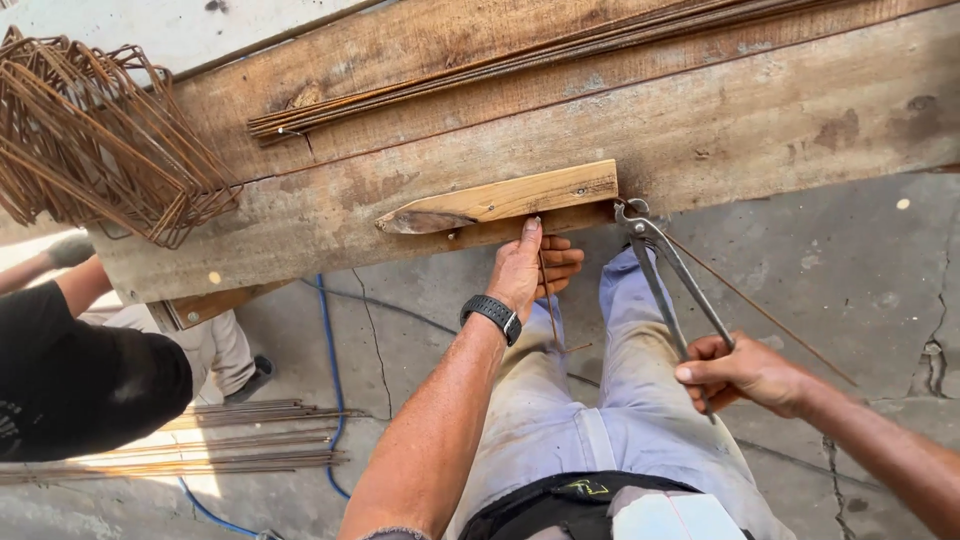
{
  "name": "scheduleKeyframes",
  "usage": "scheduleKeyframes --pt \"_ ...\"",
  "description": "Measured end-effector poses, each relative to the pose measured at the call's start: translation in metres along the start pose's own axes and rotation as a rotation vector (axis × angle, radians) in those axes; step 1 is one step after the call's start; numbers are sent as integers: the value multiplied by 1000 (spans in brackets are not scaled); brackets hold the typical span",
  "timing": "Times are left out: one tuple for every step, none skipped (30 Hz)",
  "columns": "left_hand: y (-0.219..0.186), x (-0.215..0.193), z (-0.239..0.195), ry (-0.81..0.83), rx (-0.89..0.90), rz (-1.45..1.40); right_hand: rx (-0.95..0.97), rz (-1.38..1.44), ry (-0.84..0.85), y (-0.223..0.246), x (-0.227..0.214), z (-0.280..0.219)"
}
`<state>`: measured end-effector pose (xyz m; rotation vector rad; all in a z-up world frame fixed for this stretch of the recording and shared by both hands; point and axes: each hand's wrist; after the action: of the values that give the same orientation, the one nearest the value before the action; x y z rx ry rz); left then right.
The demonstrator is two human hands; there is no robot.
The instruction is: Bending thin metal rods into rectangular stirrups using a wooden jig and pincers on a workbench.
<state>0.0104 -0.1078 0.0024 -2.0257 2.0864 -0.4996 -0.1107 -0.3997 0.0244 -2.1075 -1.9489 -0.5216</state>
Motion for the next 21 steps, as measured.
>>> scheduleKeyframes --pt "9 -2 2 7 0 9 -5 9 -4 -15 8 5" --pt "13 -5 7 28 27 18 -51 89 -34 -25 15 13" --pt "16 -7 13 49 55 27 -97 170 -63 -35 22 21" --pt "15 -9 13 54 58 38 -106 178 -64 -41 29 26" --pt "15 -10 13 63 59 50 -135 219 -56 -46 37 32" --pt "15 -10 13 73 58 60 -162 260 -51 -53 43 37" --pt "16 -10 14 80 59 68 -168 268 -54 -55 50 37" --pt "16 -11 15 88 56 76 -190 301 -63 -56 57 38" --pt "17 -12 15 96 54 84 -211 335 -73 -57 65 39" --pt "18 -14 16 100 56 93 -218 343 -73 -60 70 41" --pt "18 -15 17 106 55 105 -226 363 -72 -62 76 43" --pt "18 -15 18 112 57 116 -235 381 -71 -63 80 46" --pt "16 -15 17 117 62 124 -244 386 -72 -66 83 51" --pt "15 -15 15 119 58 129 -254 409 -70 -70 86 55" --pt "14 -16 13 121 53 134 -264 432 -69 -73 89 59" --pt "16 -17 15 126 55 140 -269 438 -71 -76 93 61" --pt "17 -18 17 134 55 157 -277 462 -73 -78 96 63" --pt "17 -21 19 139 58 172 -286 482 -72 -78 100 67" --pt "15 -21 21 139 63 176 -292 484 -70 -76 101 69" --pt "17 -21 22 134 58 192 -299 493 -64 -78 104 71" --pt "18 -22 22 129 54 209 -307 502 -58 -79 107 72"
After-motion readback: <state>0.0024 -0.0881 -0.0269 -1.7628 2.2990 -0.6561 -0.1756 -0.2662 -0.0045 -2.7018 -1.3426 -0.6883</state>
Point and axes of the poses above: each hand's wrist, its own z-axis towards the middle knuckle, its own x-axis out of the palm, y = z × x, and after that the axes turned 11 degrees about z, right-handed
